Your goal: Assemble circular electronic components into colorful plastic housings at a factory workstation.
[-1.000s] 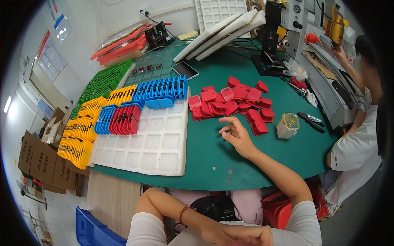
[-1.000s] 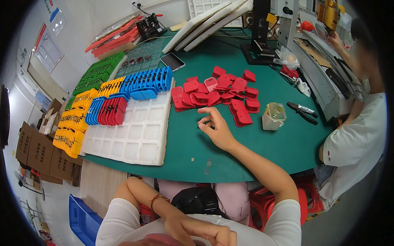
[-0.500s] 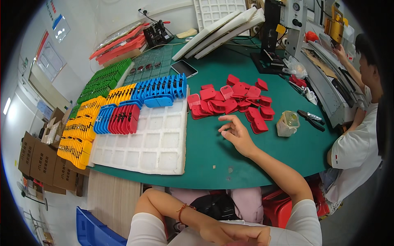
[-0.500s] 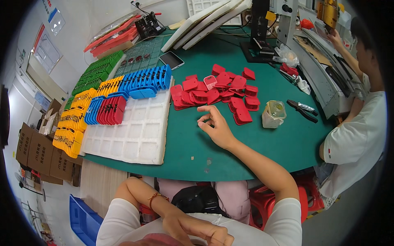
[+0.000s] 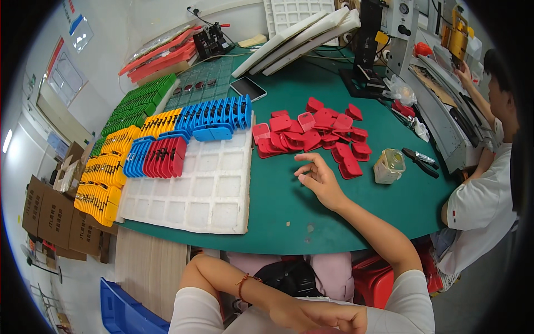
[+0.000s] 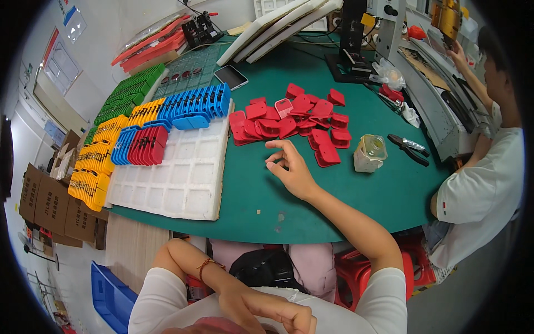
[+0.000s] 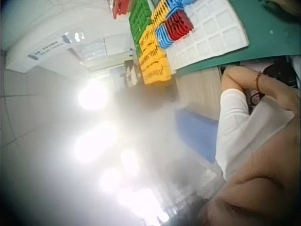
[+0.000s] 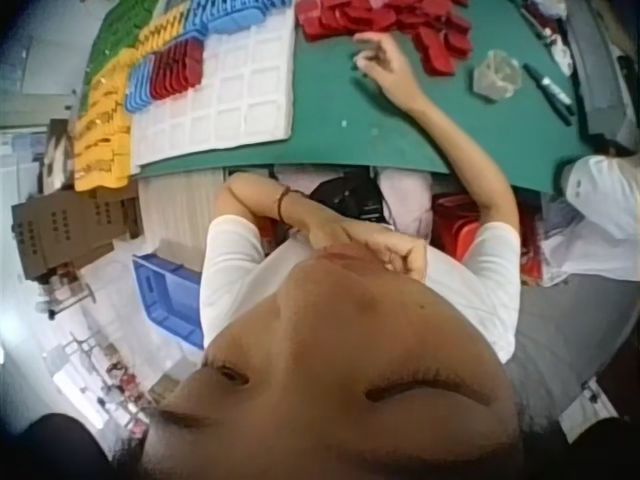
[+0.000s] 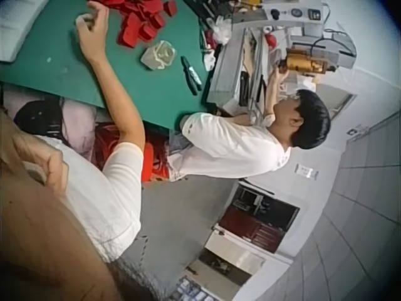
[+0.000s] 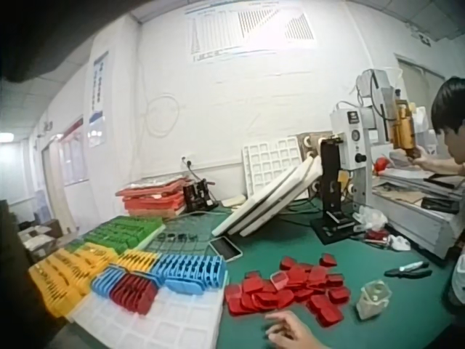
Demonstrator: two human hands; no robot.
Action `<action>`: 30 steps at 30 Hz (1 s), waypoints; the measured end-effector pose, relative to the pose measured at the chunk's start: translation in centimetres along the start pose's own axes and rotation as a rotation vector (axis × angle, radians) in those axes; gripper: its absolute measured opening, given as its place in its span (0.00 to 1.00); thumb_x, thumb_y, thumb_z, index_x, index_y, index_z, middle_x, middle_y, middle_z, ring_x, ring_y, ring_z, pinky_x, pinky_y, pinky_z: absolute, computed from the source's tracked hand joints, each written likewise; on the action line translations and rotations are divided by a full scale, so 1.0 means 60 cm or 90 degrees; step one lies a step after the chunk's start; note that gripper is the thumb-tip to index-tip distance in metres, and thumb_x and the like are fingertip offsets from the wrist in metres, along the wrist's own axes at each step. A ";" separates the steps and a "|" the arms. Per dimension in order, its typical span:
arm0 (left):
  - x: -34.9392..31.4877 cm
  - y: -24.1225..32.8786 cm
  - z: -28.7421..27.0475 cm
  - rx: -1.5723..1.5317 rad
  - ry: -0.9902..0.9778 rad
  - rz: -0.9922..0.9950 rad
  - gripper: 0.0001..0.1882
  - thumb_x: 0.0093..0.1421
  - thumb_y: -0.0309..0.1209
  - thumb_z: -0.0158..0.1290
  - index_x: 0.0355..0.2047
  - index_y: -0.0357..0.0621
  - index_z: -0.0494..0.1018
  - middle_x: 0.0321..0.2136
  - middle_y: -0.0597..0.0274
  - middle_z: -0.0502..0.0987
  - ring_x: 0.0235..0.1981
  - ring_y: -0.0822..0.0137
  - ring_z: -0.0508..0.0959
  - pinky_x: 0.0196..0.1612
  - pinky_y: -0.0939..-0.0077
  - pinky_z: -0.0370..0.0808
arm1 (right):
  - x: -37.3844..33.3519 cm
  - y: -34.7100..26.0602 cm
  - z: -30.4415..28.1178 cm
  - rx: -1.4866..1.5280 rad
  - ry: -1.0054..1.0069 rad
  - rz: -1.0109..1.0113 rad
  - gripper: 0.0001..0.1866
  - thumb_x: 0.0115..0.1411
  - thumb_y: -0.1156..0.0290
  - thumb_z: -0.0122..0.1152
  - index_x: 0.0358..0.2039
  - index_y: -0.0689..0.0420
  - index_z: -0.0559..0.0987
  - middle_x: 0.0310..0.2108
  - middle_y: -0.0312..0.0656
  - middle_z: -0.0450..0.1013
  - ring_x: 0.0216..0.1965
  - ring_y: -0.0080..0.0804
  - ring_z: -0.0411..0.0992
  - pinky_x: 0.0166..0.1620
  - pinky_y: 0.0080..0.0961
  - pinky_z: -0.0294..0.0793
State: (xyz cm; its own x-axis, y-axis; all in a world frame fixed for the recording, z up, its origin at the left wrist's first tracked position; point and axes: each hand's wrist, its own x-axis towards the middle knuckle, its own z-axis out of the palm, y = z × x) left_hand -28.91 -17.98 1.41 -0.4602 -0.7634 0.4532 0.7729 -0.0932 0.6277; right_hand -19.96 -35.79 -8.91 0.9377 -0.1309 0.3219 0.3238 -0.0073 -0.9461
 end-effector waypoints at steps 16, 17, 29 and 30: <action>0.044 -0.037 -0.004 0.075 0.019 -0.057 0.17 0.61 0.38 0.45 0.42 0.37 0.63 0.38 0.55 0.70 0.39 0.65 0.72 0.41 0.72 0.67 | -0.004 -0.002 0.000 -0.013 0.004 0.004 0.18 0.53 0.78 0.51 0.46 0.60 0.64 0.47 0.41 0.60 0.39 0.25 0.67 0.37 0.18 0.68; 0.048 -0.042 0.000 0.217 0.022 -0.063 0.15 0.61 0.36 0.44 0.41 0.37 0.64 0.38 0.55 0.70 0.39 0.63 0.72 0.41 0.72 0.68 | -0.005 -0.001 -0.003 -0.022 -0.013 0.004 0.19 0.54 0.77 0.51 0.48 0.59 0.63 0.48 0.40 0.60 0.40 0.24 0.66 0.39 0.18 0.67; 0.086 -0.010 0.035 0.186 -0.039 -0.062 0.10 0.59 0.30 0.44 0.39 0.41 0.68 0.37 0.53 0.74 0.37 0.61 0.76 0.36 0.74 0.72 | -0.006 -0.002 0.007 -0.107 -0.033 -0.054 0.19 0.53 0.75 0.53 0.46 0.59 0.65 0.43 0.41 0.60 0.38 0.25 0.68 0.38 0.20 0.67; 0.085 -0.017 0.036 0.180 -0.068 -0.101 0.10 0.59 0.31 0.45 0.40 0.42 0.68 0.36 0.54 0.74 0.36 0.61 0.76 0.36 0.75 0.72 | -0.006 -0.002 0.005 -0.111 -0.028 -0.053 0.19 0.53 0.75 0.53 0.46 0.59 0.65 0.43 0.41 0.60 0.38 0.25 0.68 0.38 0.20 0.67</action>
State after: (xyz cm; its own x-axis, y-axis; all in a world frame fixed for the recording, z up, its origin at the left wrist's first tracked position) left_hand -33.00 -20.39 4.48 -0.6191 -0.6812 0.3907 0.5433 -0.0123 0.8395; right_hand -20.31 -35.43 -8.89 0.9142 -0.0795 0.3974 0.3778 -0.1878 -0.9066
